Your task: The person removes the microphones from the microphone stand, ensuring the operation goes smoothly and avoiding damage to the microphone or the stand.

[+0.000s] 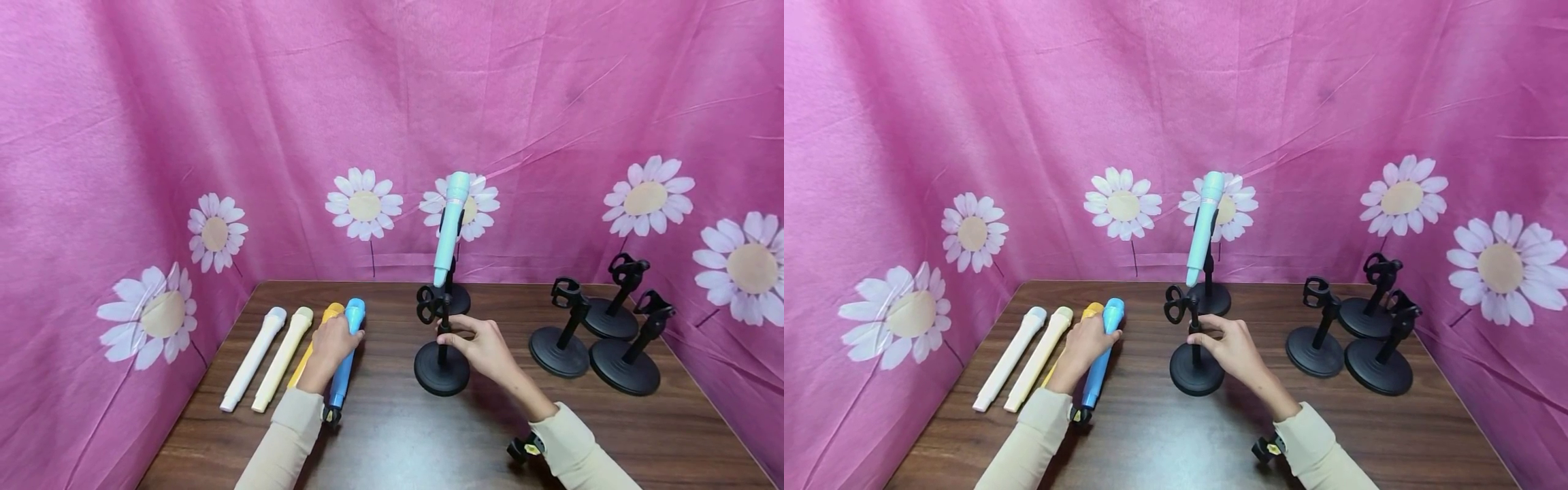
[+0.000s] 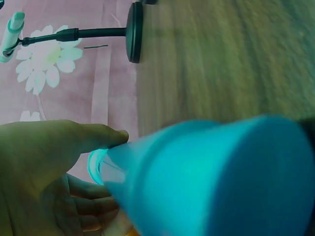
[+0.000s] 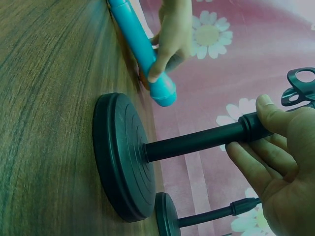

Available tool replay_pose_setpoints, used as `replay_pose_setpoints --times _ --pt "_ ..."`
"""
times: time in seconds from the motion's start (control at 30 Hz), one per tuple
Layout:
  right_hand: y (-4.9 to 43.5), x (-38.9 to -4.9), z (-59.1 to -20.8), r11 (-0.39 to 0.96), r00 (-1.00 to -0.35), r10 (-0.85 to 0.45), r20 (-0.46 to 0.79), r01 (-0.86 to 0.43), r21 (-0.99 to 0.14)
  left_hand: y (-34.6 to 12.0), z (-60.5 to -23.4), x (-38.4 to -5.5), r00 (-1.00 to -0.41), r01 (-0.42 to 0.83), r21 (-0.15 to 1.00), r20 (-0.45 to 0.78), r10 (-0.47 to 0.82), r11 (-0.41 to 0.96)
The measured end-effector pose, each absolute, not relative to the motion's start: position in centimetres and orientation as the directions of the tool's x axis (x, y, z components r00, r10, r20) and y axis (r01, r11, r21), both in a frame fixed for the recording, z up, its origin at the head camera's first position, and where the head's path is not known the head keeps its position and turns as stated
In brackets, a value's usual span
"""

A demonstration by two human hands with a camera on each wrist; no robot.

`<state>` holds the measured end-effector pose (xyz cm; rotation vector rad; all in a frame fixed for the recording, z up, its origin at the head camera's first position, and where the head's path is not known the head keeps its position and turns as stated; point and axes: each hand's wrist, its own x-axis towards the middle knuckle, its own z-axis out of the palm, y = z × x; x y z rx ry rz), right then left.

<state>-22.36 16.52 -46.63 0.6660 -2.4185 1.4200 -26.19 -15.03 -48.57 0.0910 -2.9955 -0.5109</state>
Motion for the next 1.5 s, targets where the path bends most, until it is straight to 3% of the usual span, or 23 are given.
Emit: replay_pose_setpoints --times 0.27,0.6,0.93,1.33,1.5 --pt "16.6 -22.3 -46.7 0.423 -0.863 -0.254 0.437 -0.505 -0.752 -15.3 -49.0 -26.0 -0.990 -0.058 0.286 0.106 -0.092 0.957" --pt "16.5 -22.2 -46.6 0.424 -0.872 -0.250 0.422 -0.490 -0.762 -15.7 -48.7 -25.4 -0.971 -0.042 0.226 0.220 -0.093 0.973" --pt "16.5 -22.2 -46.7 0.426 -0.868 -0.251 0.429 -0.497 -0.756 -17.7 -52.5 -27.4 -0.976 -0.023 0.271 0.200 -0.080 0.962" --pt "16.6 -22.2 -46.6 0.421 -0.870 -0.253 0.423 -0.493 -0.761 -16.4 -48.7 -25.2 -0.987 -0.080 0.256 0.112 -0.112 0.963" --pt "16.6 -22.2 -46.6 0.420 -0.872 -0.252 0.420 -0.489 -0.764 -16.9 -49.5 -25.6 -0.985 -0.076 0.252 0.131 -0.112 0.965"
